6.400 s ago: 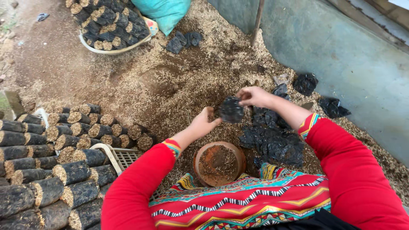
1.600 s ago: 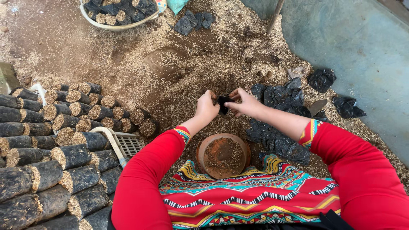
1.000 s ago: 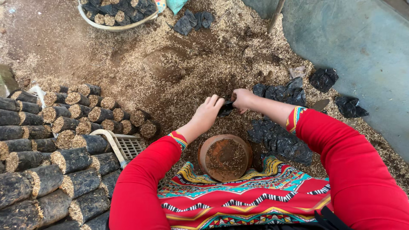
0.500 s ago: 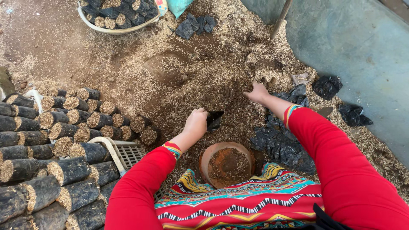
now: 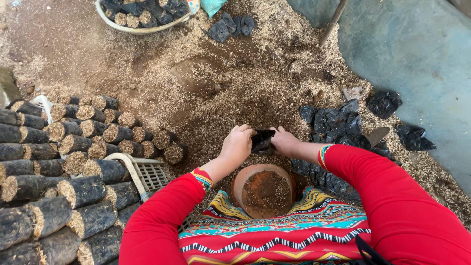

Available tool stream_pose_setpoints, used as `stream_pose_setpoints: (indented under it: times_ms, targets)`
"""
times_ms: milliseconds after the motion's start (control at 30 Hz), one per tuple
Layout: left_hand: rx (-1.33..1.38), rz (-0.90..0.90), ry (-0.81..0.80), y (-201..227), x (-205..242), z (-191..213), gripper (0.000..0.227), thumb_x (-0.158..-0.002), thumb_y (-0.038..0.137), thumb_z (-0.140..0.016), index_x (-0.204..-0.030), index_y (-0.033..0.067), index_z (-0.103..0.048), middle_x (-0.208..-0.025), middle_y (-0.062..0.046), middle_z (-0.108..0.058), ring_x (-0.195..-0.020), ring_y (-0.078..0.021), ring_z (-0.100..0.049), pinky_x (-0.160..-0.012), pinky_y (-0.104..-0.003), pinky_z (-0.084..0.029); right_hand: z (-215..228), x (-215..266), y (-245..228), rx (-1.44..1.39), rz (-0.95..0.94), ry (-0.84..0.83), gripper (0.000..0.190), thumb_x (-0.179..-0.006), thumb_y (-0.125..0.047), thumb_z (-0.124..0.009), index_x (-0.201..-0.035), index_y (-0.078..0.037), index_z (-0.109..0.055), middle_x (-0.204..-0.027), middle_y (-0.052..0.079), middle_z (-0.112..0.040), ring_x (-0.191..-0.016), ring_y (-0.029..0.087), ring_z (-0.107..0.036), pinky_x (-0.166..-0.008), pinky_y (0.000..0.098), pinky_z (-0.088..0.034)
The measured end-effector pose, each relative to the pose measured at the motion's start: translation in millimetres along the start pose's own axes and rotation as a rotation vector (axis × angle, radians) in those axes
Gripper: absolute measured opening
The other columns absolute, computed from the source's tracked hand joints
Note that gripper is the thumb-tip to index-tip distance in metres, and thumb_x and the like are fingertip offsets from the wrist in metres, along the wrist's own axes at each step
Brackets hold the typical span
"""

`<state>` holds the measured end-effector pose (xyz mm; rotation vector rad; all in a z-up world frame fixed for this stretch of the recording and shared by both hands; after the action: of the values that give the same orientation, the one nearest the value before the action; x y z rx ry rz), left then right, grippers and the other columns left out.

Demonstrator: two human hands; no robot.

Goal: The person scoops a loose granular material from a large pile on the floor into small black plastic bags using both hands. They then fold the top of each bag to close it and place the filled bags into a nearby basket.

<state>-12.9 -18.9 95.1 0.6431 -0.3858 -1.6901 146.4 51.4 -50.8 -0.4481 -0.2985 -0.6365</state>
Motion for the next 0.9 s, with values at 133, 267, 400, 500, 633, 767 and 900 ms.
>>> stream_pose_setpoints:
  times_ms: [133,267,400,500,633,767,900]
  targets:
    - [0.098,0.041,-0.015,9,9,-1,0.025,-0.084,-0.001,-0.062,-0.105,0.0035,-0.075,-0.107,-0.013,-0.069,-0.104,-0.0353,-0.066,-0.090,-0.044,-0.055,2,-24,24,-0.153,-0.163,-0.079,0.058,-0.083,-0.012,-0.077,-0.138,-0.021,-0.062,-0.128,0.013,-0.060,-0.110,0.027,-0.060,-0.094,0.0399,-0.053]
    - [0.156,0.047,-0.027,13,23,-6,0.038,-0.078,-0.003,-0.061,-0.113,0.0023,-0.074,-0.119,-0.017,-0.070,-0.108,-0.0375,-0.067,-0.094,-0.043,-0.055,33,-13,47,-0.621,-0.375,-0.276,0.056,-0.088,-0.022,-0.075,-0.141,-0.021,-0.059,-0.122,0.015,-0.072,-0.098,0.026,-0.069,-0.080,0.0377,-0.058]
    - [0.204,0.110,-0.075,17,44,-16,0.035,-0.080,-0.001,-0.064,-0.113,0.0001,-0.074,-0.114,-0.018,-0.071,-0.106,-0.0374,-0.069,-0.095,-0.043,-0.055,89,17,31,-0.971,-0.345,-0.143,0.059,-0.089,-0.016,-0.079,-0.142,-0.019,-0.054,-0.125,-0.003,-0.060,-0.102,0.011,-0.062,-0.080,0.0364,-0.060]
    - [0.243,0.186,-0.129,22,54,-23,0.030,-0.082,0.003,-0.066,-0.111,0.0001,-0.074,-0.112,-0.018,-0.071,-0.105,-0.0361,-0.069,-0.094,-0.042,-0.055,113,43,-7,-1.253,-0.245,-0.144,0.050,-0.088,-0.014,-0.076,-0.135,-0.013,-0.058,-0.116,0.000,-0.068,-0.095,0.012,-0.068,-0.074,0.0347,-0.061]
    - [0.255,0.159,-0.106,34,62,-23,0.029,-0.081,0.003,-0.067,-0.109,-0.0011,-0.073,-0.110,-0.019,-0.070,-0.105,-0.0376,-0.068,-0.094,-0.042,-0.055,106,65,-61,-1.435,-0.250,-0.089,0.043,-0.088,-0.013,-0.074,-0.129,-0.011,-0.059,-0.105,0.003,-0.075,-0.086,0.014,-0.073,-0.067,0.0337,-0.060]
    - [0.263,0.258,-0.170,33,71,-28,0.029,-0.076,0.002,-0.071,-0.104,-0.0023,-0.072,-0.108,-0.022,-0.066,-0.104,-0.0401,-0.065,-0.092,-0.043,-0.054,100,79,-90,-1.152,-0.109,0.189,0.045,-0.092,-0.015,-0.075,-0.129,-0.005,-0.052,-0.105,0.014,-0.063,-0.093,0.025,-0.066,-0.079,0.0386,-0.057]
    - [0.364,0.226,-0.049,29,75,-24,0.027,-0.074,-0.001,-0.069,-0.100,-0.0043,-0.070,-0.112,-0.022,-0.067,-0.106,-0.0399,-0.066,-0.093,-0.042,-0.054,107,100,-107,-0.591,0.111,0.322,0.066,-0.083,-0.008,-0.076,-0.137,-0.003,-0.038,-0.115,0.024,-0.045,-0.105,0.041,-0.059,-0.094,0.0448,-0.051]
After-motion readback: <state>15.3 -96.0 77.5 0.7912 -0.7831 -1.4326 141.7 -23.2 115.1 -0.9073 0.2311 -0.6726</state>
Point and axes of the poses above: each hand's wrist, its own x-axis away from the middle knuckle, its own z-axis out of the back of the hand, y = z × x, the point moved 6 cm from there along -x, towards the middle knuckle
